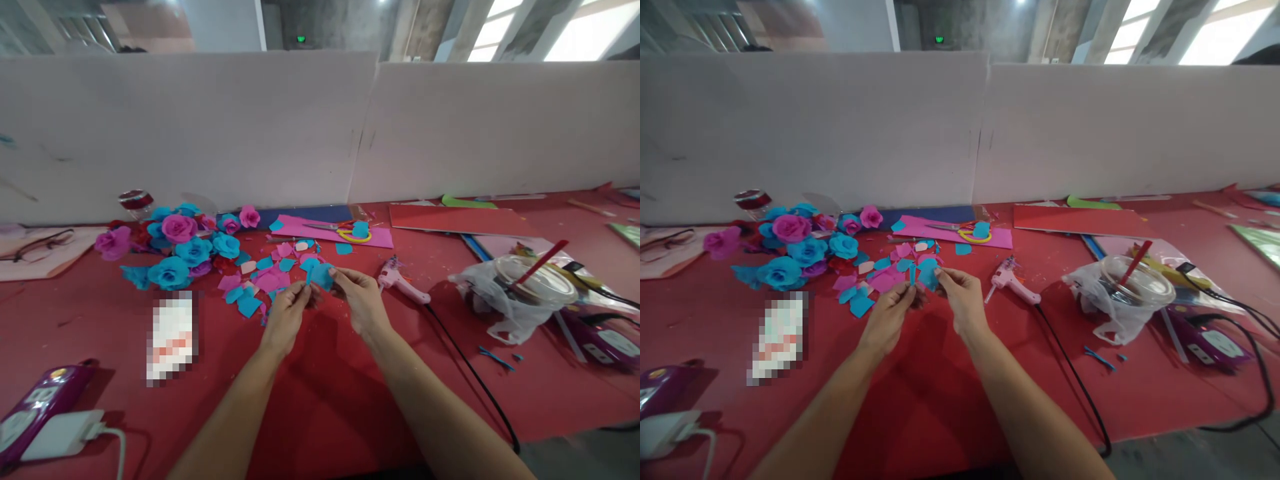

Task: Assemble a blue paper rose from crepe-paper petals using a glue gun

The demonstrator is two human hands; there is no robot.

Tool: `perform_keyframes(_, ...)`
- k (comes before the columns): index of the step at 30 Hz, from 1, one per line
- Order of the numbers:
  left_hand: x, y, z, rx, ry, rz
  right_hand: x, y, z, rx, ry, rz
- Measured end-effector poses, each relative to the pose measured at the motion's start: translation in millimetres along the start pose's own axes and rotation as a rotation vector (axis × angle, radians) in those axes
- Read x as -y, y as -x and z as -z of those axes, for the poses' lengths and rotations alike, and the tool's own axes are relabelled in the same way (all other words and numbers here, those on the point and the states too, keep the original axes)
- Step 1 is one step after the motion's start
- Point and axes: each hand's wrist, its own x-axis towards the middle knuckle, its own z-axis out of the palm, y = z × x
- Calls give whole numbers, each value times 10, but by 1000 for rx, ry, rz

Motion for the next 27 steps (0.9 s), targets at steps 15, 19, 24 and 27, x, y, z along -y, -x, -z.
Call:
perform_keyframes(15, 94, -13, -57, 26, -54, 34, 0, 62, -44, 25, -15, 31)
perform_keyframes(19, 120, -14, -57, 31, -5, 32, 8, 66, -50, 26, -24, 40)
perform_keyframes(24, 114, -13, -56, 29, 1, 19, -2, 77, -58, 66, -50, 69)
perform_keyframes(27, 97, -12, -59, 39, 0, 8, -5, 87, -60, 87, -48, 82)
